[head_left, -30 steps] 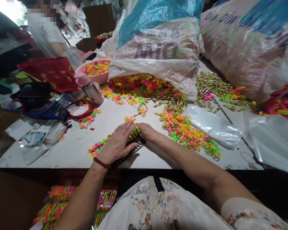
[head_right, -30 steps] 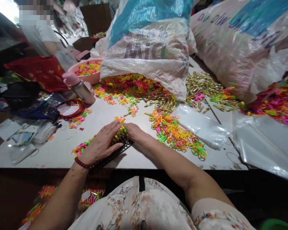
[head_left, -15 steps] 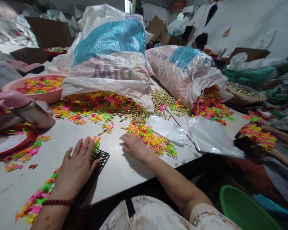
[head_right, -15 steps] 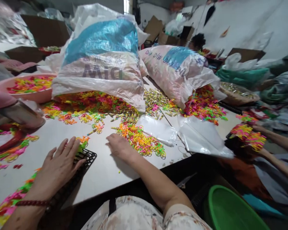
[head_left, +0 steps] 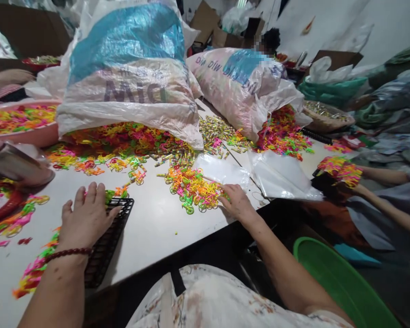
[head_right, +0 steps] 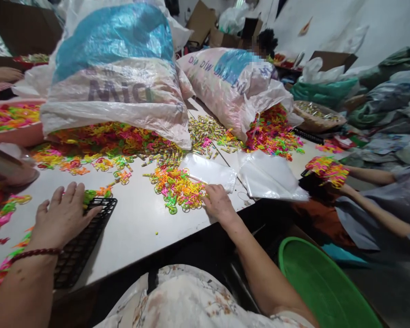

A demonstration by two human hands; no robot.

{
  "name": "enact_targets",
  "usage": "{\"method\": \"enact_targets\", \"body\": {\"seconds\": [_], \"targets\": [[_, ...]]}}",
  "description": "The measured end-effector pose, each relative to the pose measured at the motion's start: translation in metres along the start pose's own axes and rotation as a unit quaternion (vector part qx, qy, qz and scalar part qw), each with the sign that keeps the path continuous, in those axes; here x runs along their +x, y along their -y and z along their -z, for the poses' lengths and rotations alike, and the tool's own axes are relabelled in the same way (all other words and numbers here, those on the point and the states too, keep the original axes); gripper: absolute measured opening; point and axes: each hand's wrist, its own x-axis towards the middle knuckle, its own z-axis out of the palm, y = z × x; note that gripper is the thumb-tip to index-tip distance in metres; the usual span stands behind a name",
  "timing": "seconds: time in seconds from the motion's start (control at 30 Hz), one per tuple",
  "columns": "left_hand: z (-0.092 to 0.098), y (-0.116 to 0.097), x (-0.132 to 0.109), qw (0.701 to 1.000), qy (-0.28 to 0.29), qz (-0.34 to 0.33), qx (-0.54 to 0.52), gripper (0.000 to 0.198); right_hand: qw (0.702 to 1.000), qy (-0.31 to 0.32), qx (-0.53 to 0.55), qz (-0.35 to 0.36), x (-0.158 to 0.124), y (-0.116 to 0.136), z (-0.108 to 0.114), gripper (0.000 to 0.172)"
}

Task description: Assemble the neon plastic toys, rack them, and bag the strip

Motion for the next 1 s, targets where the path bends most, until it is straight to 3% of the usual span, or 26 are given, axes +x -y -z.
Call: {"method": "enact_targets", "body": {"seconds": [0.1,0.27,0.4,0.53,0.67,0.77,0.9,1.0], "targets": [[0.015,-0.005,0.004,1.000,0.014,0.011,-0.002,0.064,0.999,-0.017,-0.011,0.026,-0.001,0.015,-0.015,0.044],[0.037,-0.043,-0.014,0.997,-0.034,-0.057,-0.040,0.050,0.999,-0.007,-0.038,0.019,0.013,0.020,-0.035,0.042],[0.019,-0.084,-0.047,0.984,0.012,-0.146,-0.106,0.036,0.999,-0.021,-0.042,-0.003,0.025,0.016,-0.044,0.039],[-0.004,-0.106,-0.074,0.981,0.048,-0.147,-0.122,0.032,0.995,-0.088,-0.048,-0.028,0.037,0.032,-0.039,0.046],[0.001,-0.105,-0.087,0.980,0.023,-0.127,-0.149,0.030,0.997,-0.062,-0.031,0.043,0.052,0.067,-0.038,0.025],[0.017,-0.097,-0.098,0.978,-0.016,-0.120,-0.171,0.030,0.994,-0.027,-0.060,0.090,0.067,0.089,-0.053,0.025],[0.039,-0.080,-0.125,0.978,-0.058,-0.095,-0.177,0.035,0.993,-0.028,-0.082,0.080,0.082,0.099,-0.077,0.026],[0.048,-0.064,-0.151,0.979,-0.098,-0.044,-0.171,0.042,0.994,-0.038,-0.081,0.056,0.090,0.100,-0.084,0.025]]}}
